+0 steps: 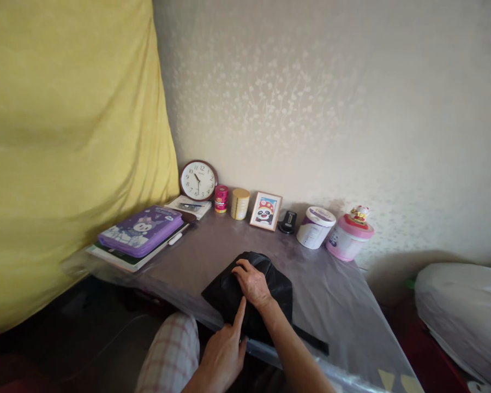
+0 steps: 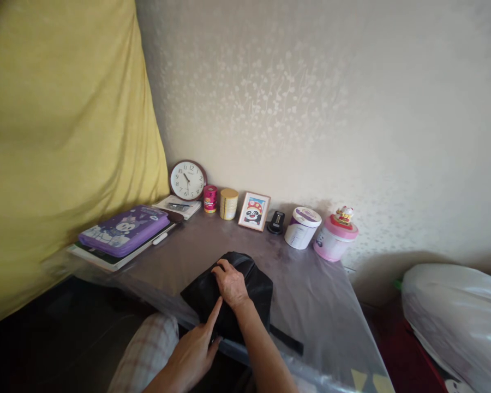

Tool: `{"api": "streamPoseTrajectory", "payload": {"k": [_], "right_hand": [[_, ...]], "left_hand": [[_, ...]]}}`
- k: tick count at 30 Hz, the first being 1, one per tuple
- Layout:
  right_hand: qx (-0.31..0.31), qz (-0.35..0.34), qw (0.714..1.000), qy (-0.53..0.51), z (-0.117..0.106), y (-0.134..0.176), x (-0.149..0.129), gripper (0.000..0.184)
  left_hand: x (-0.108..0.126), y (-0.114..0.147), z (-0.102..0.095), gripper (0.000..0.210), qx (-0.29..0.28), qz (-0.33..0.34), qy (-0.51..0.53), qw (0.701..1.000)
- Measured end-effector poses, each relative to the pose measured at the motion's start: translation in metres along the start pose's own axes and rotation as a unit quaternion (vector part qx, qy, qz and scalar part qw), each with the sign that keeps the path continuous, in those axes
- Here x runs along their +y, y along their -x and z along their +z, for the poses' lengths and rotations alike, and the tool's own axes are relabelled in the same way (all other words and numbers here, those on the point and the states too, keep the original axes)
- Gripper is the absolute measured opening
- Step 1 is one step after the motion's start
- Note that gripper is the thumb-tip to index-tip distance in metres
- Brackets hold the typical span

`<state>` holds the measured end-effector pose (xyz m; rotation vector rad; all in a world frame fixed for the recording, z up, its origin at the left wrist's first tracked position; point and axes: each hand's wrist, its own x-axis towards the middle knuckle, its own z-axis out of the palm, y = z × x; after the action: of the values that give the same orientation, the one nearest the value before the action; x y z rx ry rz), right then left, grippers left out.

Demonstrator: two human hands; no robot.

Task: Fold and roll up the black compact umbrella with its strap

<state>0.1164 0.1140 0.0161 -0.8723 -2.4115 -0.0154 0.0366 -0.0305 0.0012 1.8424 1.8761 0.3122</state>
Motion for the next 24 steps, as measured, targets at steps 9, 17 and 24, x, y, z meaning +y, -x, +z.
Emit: {"api": "streamPoseTrajectory", "payload": {"k": [9, 17, 24], "right_hand": [[0.037, 0.005, 0.994, -0.106, -0.021, 0.015, -0.01, 0.024], [0.004, -0.032, 0.997, -0.064, -0.02, 0.031, 0.02, 0.022], [0.05, 0.112, 0.99, 0.064, -0.01, -0.001, 0.065, 0.028]], "left_hand": [[0.004, 0.002, 0.001, 0.064, 0.004, -0.018, -0.011, 1.0], [0.01, 0.002, -0.002, 0.063, -0.016, -0.041, -0.031, 0.999], [0.01, -0.001, 0.0, 0.064, -0.027, -0.052, -0.033, 0.998]]}}
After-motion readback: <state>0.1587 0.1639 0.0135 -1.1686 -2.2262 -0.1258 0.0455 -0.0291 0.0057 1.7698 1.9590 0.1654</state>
